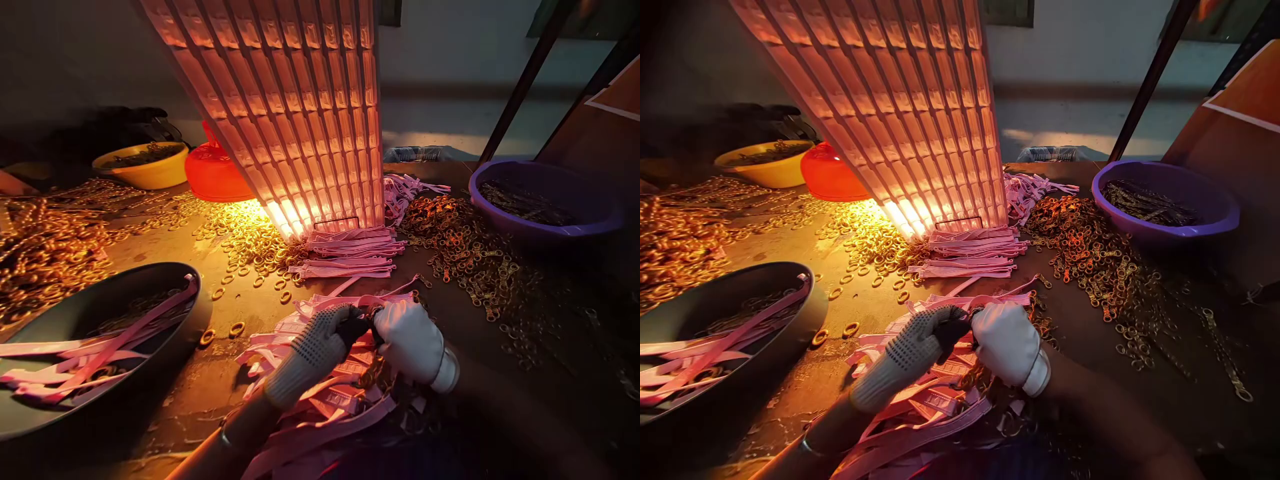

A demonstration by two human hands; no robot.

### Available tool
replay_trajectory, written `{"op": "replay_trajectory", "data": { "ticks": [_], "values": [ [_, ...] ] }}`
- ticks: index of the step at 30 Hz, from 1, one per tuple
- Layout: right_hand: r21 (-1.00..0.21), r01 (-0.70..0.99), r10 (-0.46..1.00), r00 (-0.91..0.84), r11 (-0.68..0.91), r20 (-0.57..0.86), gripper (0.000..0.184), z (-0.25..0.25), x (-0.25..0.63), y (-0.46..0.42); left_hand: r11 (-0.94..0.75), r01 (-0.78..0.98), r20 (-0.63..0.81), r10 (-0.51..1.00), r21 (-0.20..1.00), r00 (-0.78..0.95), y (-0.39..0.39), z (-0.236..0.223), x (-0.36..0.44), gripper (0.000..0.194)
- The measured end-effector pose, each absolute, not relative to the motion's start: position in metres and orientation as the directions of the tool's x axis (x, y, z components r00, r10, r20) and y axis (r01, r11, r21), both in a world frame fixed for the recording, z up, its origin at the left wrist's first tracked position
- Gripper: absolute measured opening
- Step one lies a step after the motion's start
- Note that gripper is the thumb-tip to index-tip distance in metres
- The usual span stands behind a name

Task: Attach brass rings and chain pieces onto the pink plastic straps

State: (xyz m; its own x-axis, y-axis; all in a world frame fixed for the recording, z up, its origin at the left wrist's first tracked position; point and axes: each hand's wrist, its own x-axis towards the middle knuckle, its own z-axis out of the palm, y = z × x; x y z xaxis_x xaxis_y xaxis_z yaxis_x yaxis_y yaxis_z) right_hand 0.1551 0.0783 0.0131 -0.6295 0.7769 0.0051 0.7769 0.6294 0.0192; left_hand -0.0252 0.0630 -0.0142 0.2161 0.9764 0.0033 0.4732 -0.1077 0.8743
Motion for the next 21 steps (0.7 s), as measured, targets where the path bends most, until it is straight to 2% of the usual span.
{"op": "replay_trajectory", "data": {
  "ticks": [4, 8, 10, 14, 18, 21],
  "values": [
    [-0.058, 0.792, 0.793, -0.609, 0.608, -0.002, 0.015, 0.016, 0.162, 0.083, -0.134, 0.468, 0.029, 0.974, 0.874, 0.225, 0.067, -0.011, -0.023, 0.010],
    [-0.051, 0.784, 0.785, -0.619, 0.619, 0.015, 0.018, 0.018, 0.166, 0.081, 0.115, 0.330, -0.194, 0.956, 0.937, 0.219, 0.067, -0.002, -0.025, 0.018],
    [-0.016, 0.778, 0.777, -0.628, 0.628, -0.043, 0.020, 0.019, 0.165, 0.080, 0.163, 0.274, -0.221, 0.955, 0.948, 0.197, 0.064, -0.001, -0.024, 0.016],
    [-0.004, 0.777, 0.771, -0.625, 0.629, -0.120, 0.018, 0.014, 0.164, 0.081, 0.112, 0.319, -0.173, 0.970, 0.941, 0.172, 0.055, -0.004, -0.021, 0.017],
    [-0.075, 0.689, 0.687, -0.724, 0.721, -0.061, 0.009, 0.000, 0.167, 0.083, 0.013, 0.394, -0.103, 0.973, 0.919, 0.208, 0.054, -0.007, -0.017, 0.022],
    [-0.093, 0.646, 0.648, -0.762, 0.757, -0.018, 0.014, -0.001, 0.169, 0.083, -0.028, 0.388, -0.063, 0.973, 0.921, 0.220, 0.058, -0.003, -0.014, 0.022]
  ]
}}
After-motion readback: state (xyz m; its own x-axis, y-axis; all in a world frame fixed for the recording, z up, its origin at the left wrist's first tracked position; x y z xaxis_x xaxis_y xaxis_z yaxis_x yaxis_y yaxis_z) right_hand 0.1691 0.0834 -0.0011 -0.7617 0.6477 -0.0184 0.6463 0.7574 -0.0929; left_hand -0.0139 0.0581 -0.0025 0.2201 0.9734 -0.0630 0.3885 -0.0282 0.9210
